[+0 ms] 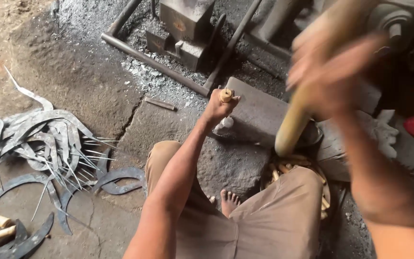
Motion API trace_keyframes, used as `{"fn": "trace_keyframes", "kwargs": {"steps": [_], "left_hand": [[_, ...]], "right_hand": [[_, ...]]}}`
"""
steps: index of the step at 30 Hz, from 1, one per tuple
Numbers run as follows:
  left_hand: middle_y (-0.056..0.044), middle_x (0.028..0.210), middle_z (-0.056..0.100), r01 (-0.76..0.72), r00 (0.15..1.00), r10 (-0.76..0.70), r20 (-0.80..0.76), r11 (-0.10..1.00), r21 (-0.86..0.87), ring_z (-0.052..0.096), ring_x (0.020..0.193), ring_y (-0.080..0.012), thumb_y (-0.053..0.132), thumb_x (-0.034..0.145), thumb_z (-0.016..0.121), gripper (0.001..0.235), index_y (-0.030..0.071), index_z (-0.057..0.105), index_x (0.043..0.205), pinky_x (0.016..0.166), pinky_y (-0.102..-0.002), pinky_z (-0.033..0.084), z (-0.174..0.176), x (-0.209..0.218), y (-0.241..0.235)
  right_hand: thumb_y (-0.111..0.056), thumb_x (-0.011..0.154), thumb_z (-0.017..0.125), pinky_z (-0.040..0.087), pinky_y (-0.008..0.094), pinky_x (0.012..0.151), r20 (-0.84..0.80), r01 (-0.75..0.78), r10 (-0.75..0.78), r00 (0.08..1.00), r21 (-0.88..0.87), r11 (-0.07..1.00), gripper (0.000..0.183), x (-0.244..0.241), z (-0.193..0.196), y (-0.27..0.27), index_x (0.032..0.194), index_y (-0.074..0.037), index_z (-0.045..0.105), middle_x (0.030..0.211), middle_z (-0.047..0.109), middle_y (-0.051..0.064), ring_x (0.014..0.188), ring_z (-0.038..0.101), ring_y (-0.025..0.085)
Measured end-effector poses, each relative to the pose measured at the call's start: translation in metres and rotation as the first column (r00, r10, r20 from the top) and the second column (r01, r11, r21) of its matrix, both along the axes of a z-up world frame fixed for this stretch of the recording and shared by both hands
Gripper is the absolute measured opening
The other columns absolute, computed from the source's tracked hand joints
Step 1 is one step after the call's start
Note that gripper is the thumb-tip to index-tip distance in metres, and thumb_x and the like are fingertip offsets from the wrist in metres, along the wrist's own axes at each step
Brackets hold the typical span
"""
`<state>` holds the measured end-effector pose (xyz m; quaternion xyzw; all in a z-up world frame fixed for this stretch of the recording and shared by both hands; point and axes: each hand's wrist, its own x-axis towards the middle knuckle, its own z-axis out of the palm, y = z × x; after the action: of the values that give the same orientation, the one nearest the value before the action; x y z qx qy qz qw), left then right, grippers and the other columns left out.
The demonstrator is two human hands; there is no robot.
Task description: The person picks up a wooden handle and a sickle blade, then fits the blade into the handle. They place the assembly on an anvil and use a hammer to drive the blade into the wood before setting the completed sickle aside.
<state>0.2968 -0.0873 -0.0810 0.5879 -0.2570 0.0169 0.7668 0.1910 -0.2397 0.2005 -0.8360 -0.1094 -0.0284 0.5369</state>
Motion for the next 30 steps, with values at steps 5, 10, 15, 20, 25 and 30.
{"fn": "trace_keyframes", "kwargs": {"steps": [5,10,15,20,25,30], "left_hand": [[0.006,0.055,0.055,-0.037,0.999,0.036,0.024,0.998,0.049,0.049,0.049,-0.0039,0.016,0.094,0.068,0.029,0.006,0.059,0.068,0.044,-0.027,0.039,-0.024,0.003,-0.008],[0.005,0.055,0.051,-0.103,0.987,0.091,0.13,0.991,0.087,0.046,0.052,-0.0046,0.015,0.095,0.07,0.034,0.005,0.056,0.066,0.046,-0.029,0.038,-0.032,0.007,-0.01],[0.006,0.06,0.053,-0.035,0.999,0.034,0.015,0.998,0.047,0.046,0.056,-0.0034,0.014,0.094,0.069,0.03,0.005,0.057,0.068,0.048,-0.028,0.038,-0.031,0.012,-0.01],[0.006,0.061,0.055,-0.025,1.0,0.024,0.016,0.999,0.045,0.048,0.057,-0.0034,0.014,0.095,0.068,0.028,0.005,0.059,0.07,0.049,-0.028,0.039,-0.03,0.009,-0.008],[0.006,0.06,0.056,-0.037,0.997,0.035,0.068,0.999,0.031,0.049,0.056,-0.0039,0.012,0.092,0.066,0.024,0.005,0.06,0.071,0.047,-0.029,0.04,-0.044,0.017,-0.012],[0.004,0.055,0.051,-0.002,1.0,0.002,-0.005,1.0,-0.001,0.048,0.049,-0.0055,0.019,0.092,0.074,0.035,0.008,0.054,0.066,0.044,-0.028,0.038,-0.032,0.007,-0.014]], "right_hand": [[-0.018,0.09,0.066,0.053,0.034,0.046,-0.433,-0.013,-0.172,0.885,-0.393,0.92,0.024,-0.017,-0.069,0.037,0.101,0.002,0.056,0.072,0.061,0.008,0.051,0.06,0.018],[-0.018,0.093,0.07,0.05,0.03,0.038,-0.26,0.146,-0.223,0.94,-0.286,0.947,0.026,-0.031,-0.024,0.009,0.088,0.003,0.056,0.068,0.061,0.007,0.047,0.057,0.013],[-0.005,0.105,0.06,0.052,0.032,0.046,0.405,0.144,0.17,0.898,-0.637,0.757,0.024,-0.013,-0.039,-0.026,0.087,0.009,0.05,0.073,0.062,0.012,0.057,0.064,0.019],[-0.013,0.097,0.063,0.052,0.035,0.051,-0.055,0.022,-0.06,0.997,-0.537,0.843,0.019,-0.006,-0.077,0.022,0.091,0.004,0.056,0.073,0.063,0.01,0.059,0.064,0.02],[-0.019,0.09,0.066,0.053,0.037,0.054,-0.379,0.02,-0.203,0.903,-0.434,0.901,0.02,-0.022,-0.087,0.041,0.094,-0.001,0.061,0.074,0.064,0.01,0.06,0.064,0.021],[-0.018,0.093,0.068,0.048,0.03,0.043,-0.305,0.147,-0.176,0.936,-0.115,0.982,0.022,-0.086,-0.073,0.007,0.091,0.002,0.057,0.064,0.057,0.003,0.047,0.055,0.012]]}}
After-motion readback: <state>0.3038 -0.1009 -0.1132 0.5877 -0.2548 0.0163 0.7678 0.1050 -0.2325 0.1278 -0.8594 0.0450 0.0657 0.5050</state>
